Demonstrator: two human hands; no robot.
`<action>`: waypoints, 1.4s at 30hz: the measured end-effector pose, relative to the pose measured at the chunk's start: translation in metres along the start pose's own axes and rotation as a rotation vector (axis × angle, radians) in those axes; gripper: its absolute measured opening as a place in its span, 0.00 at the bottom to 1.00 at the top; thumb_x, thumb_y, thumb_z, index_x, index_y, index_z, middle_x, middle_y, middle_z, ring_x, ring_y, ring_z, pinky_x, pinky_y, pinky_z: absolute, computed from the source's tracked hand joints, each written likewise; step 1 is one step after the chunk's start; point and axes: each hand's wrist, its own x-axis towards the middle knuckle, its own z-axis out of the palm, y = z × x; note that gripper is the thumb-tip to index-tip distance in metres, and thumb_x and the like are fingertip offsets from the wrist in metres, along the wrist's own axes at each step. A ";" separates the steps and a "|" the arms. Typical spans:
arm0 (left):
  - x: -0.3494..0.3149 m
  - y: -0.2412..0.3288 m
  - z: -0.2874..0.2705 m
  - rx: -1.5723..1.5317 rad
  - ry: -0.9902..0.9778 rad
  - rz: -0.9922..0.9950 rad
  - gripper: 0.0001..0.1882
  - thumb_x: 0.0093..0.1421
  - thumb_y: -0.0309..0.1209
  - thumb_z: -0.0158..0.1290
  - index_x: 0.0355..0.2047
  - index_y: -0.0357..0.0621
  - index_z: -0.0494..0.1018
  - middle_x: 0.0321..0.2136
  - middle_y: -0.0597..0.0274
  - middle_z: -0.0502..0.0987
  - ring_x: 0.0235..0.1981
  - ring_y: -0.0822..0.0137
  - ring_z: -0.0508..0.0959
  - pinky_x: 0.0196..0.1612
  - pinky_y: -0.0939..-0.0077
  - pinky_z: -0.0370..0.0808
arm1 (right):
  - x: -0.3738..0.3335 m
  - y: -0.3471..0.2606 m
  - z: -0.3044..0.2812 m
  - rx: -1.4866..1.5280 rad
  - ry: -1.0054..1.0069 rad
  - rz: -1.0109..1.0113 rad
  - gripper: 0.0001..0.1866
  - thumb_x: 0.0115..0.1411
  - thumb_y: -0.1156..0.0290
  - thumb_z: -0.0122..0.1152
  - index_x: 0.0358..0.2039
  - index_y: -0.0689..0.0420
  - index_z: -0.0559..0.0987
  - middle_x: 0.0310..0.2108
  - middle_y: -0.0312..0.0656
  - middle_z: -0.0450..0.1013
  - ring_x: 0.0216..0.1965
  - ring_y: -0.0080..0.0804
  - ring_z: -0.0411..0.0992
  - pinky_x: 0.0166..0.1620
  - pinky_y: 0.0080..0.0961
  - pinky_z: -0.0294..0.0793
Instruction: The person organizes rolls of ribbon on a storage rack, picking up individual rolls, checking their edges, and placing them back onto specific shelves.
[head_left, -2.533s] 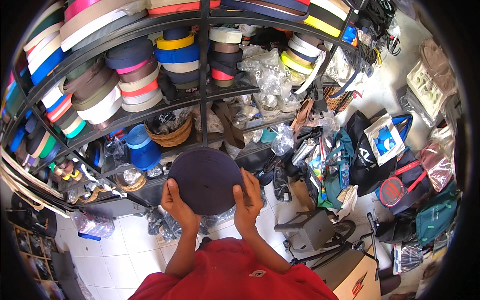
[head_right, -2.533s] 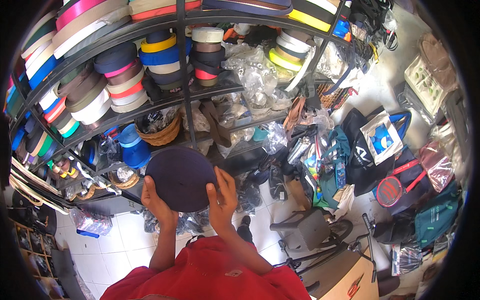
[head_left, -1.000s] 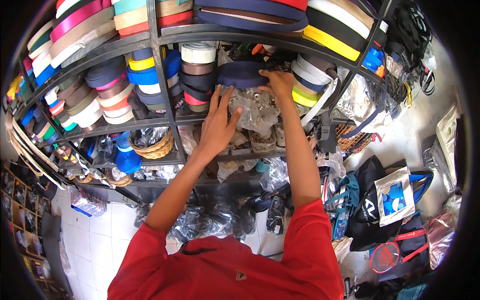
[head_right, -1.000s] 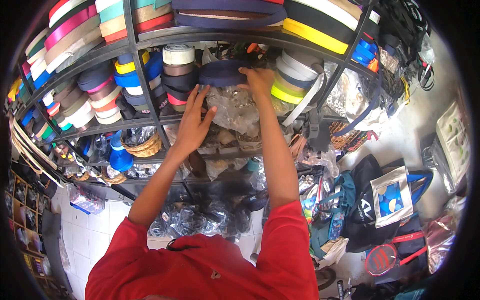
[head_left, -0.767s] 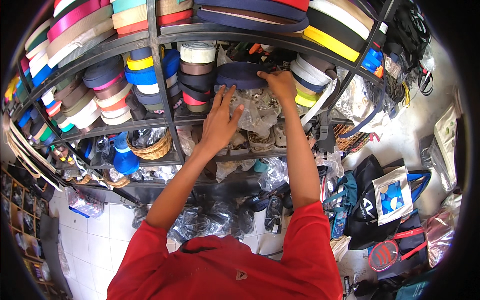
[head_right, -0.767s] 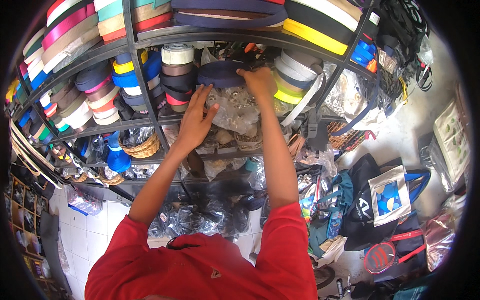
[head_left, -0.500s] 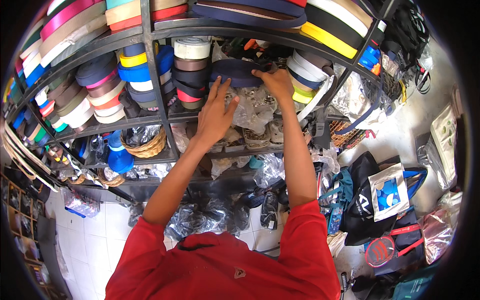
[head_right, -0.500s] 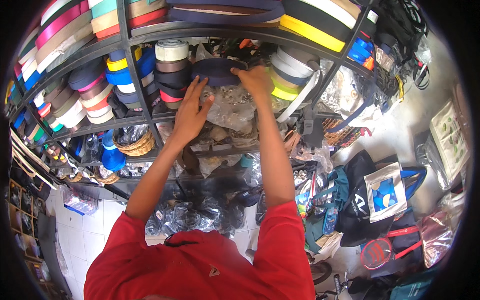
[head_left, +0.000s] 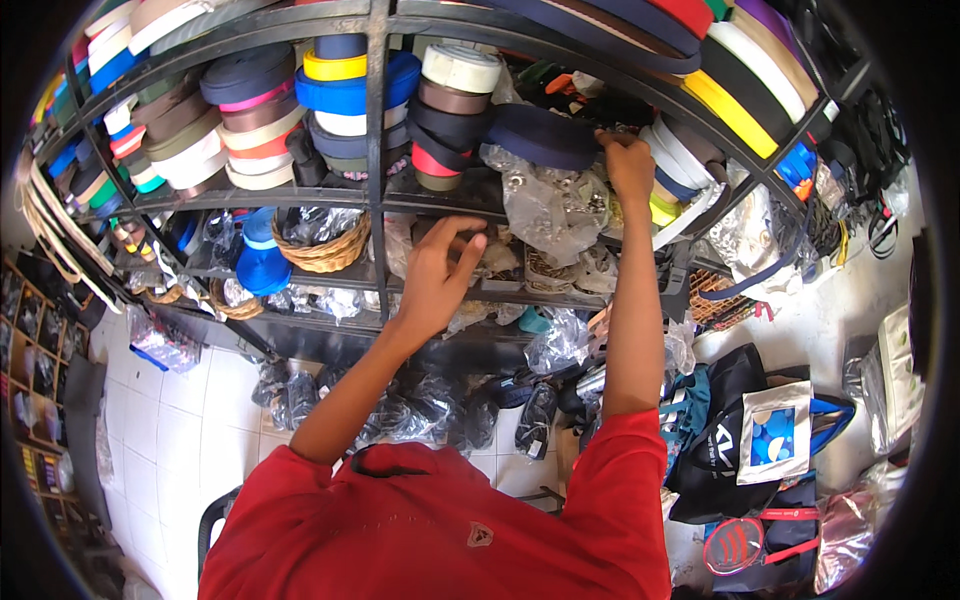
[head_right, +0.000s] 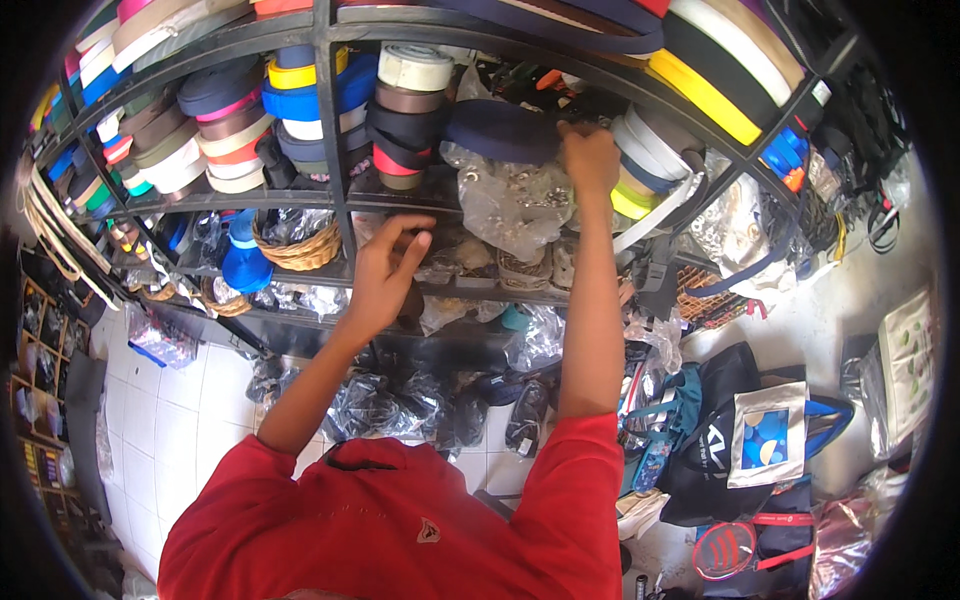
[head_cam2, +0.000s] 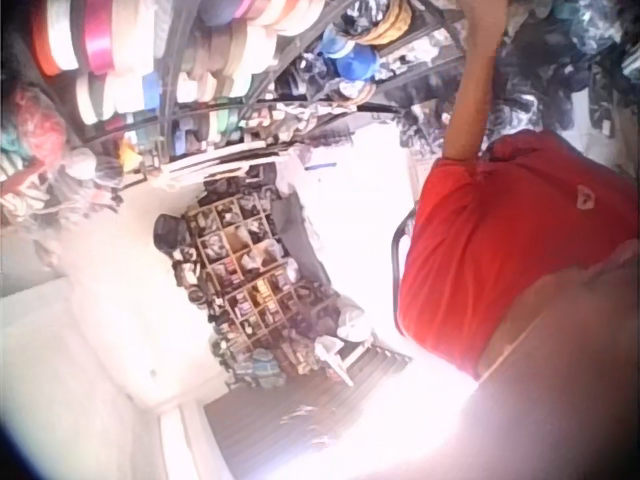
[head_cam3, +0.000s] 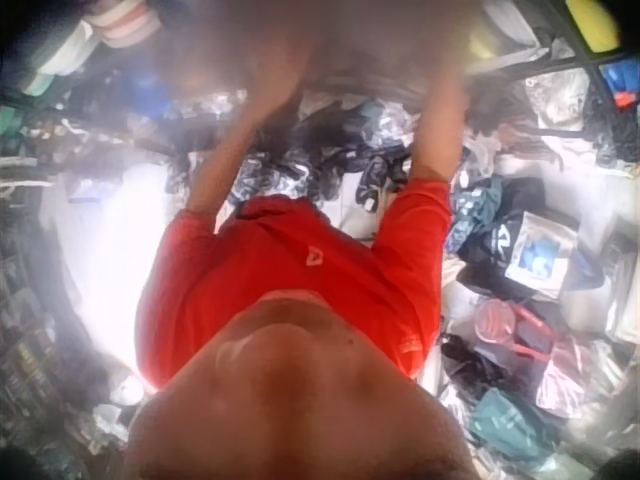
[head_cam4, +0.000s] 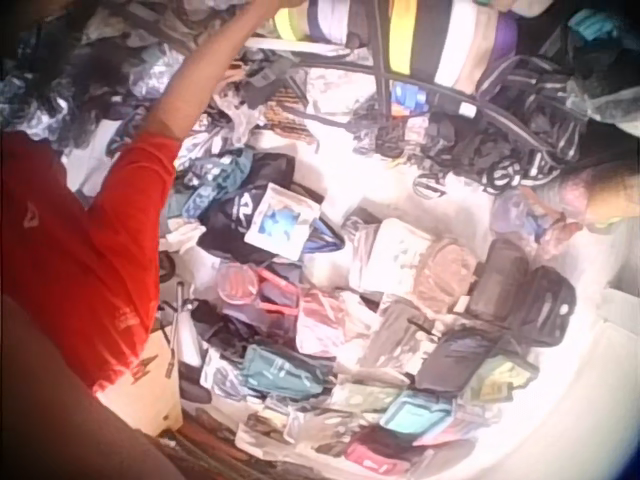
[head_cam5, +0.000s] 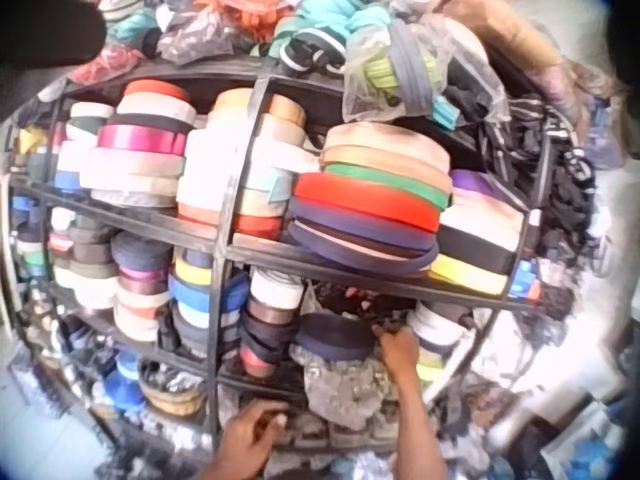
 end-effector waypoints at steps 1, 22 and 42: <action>-0.010 -0.010 -0.003 -0.025 -0.002 -0.049 0.15 0.68 0.36 0.52 0.50 0.41 0.74 0.34 0.60 0.78 0.33 0.75 0.76 0.32 0.79 0.74 | 0.007 0.008 0.003 0.017 -0.004 -0.029 0.21 0.54 0.51 0.64 0.40 0.52 0.86 0.43 0.53 0.80 0.49 0.55 0.76 0.52 0.42 0.73; -0.093 -0.074 -0.022 -0.119 0.200 -0.303 0.12 0.68 0.35 0.51 0.43 0.38 0.76 0.32 0.59 0.82 0.28 0.72 0.79 0.29 0.76 0.76 | 0.022 0.038 0.019 0.087 -0.096 -0.127 0.21 0.53 0.54 0.66 0.35 0.61 0.86 0.33 0.53 0.81 0.40 0.49 0.78 0.47 0.40 0.71; -0.067 -0.235 -0.267 0.584 0.425 -0.335 0.27 0.55 0.37 0.62 0.51 0.33 0.72 0.43 0.45 0.78 0.46 0.53 0.79 0.47 0.60 0.77 | -0.121 0.026 -0.042 0.437 0.362 -0.204 0.16 0.65 0.68 0.58 0.46 0.67 0.82 0.41 0.44 0.80 0.43 0.30 0.76 0.52 0.26 0.70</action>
